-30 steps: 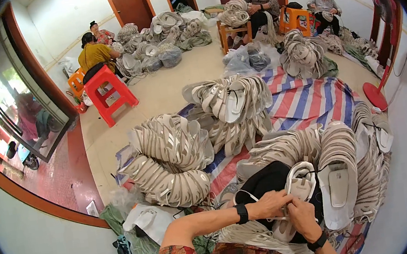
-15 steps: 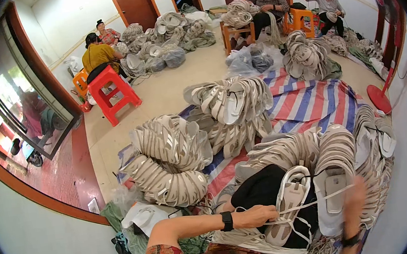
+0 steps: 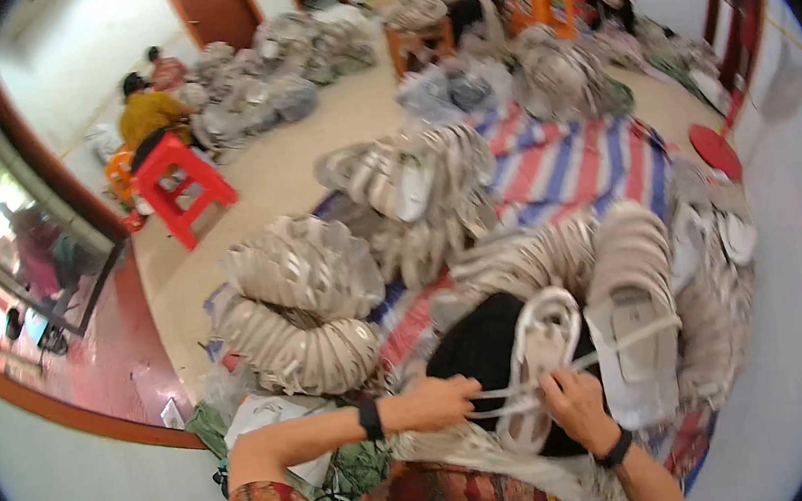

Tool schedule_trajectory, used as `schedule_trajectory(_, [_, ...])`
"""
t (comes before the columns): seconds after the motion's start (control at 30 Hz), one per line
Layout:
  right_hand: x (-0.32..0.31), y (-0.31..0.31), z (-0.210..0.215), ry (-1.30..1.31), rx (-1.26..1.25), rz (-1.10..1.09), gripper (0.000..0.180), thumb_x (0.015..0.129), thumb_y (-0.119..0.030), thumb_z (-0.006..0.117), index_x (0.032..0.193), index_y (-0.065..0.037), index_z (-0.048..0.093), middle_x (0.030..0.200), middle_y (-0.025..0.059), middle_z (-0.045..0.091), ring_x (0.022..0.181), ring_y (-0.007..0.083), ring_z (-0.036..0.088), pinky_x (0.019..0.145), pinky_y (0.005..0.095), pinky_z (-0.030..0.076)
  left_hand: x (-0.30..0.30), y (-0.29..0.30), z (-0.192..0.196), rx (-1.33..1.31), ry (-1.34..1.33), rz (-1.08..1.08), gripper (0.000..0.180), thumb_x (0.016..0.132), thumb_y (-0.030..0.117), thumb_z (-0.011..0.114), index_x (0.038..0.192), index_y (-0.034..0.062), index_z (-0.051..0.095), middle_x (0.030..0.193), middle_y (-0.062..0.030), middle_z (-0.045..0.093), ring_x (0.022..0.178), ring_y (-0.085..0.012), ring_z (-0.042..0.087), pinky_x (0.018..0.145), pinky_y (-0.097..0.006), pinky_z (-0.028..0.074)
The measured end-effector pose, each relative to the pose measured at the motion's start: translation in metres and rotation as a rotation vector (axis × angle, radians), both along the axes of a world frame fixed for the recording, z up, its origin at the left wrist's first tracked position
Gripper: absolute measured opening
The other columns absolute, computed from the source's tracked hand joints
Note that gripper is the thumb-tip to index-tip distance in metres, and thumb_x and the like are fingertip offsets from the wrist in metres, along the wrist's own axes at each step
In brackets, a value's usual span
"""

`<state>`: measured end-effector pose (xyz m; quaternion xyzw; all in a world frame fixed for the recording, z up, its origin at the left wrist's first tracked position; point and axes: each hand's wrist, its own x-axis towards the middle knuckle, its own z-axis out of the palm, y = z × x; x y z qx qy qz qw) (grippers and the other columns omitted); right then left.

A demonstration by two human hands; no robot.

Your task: The recorder is lacing a white and tan athletic shoe while sitting on the floor among many shoe components.

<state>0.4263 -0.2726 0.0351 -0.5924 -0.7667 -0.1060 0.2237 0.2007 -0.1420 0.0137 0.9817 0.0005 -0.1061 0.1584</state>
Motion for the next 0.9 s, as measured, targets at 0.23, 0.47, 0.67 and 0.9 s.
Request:
schedule_trajectory(0.23, [0.008,0.001,-0.018,-0.012,-0.134,-0.052,0.010,0.069,-0.009,0.055,0.077,-0.007,0.049,0.071,0.0054,0.048,0.062,0.0196,0.056,0.050,0.0295,0.043,-0.012,0.017,0.004,-0.485,-0.173,0.149,0.016,0.079,0.016,0.062,0.075,0.0005,0.058,0.109,-0.0159,0.049,0.102,-0.0313,0.046,0.086,-0.038,0.038])
schedule_trajectory(0.47, [0.099,-0.001,0.035,-0.237,0.288,-0.542,0.005,0.069,-0.008,0.056,0.072,-0.008,0.052,0.065,0.0075,0.048,0.053,0.0209,0.051,0.046,0.0322,0.041,0.014,0.007,0.007,-0.526,-0.254,0.171,0.017,0.079,0.017,0.063,0.079,0.0021,0.056,0.117,-0.0160,0.042,0.111,-0.0305,0.038,0.092,-0.037,0.033])
schedule_trajectory(0.67, [0.192,-0.051,0.044,0.132,0.196,-0.794,0.018,0.067,0.001,0.052,0.084,-0.001,0.056,0.078,0.0141,0.056,0.072,0.0318,0.055,0.066,0.0383,0.046,0.050,-0.006,-0.010,-0.619,-0.323,0.221,0.020,0.080,0.020,0.063,0.077,0.0023,0.056,0.105,-0.0151,0.046,0.101,-0.0294,0.044,0.086,-0.035,0.037])
schedule_trajectory(0.9, [0.044,-0.029,0.018,0.383,-0.015,-0.197,0.026,0.072,-0.002,0.056,0.097,-0.001,0.056,0.106,0.0175,0.052,0.095,0.0319,0.053,0.085,0.0391,0.043,0.063,-0.004,-0.016,-0.629,-0.178,0.499,0.024,0.078,0.021,0.064,0.070,0.0002,0.057,0.081,-0.0092,0.052,0.072,-0.0205,0.051,0.064,-0.029,0.041])
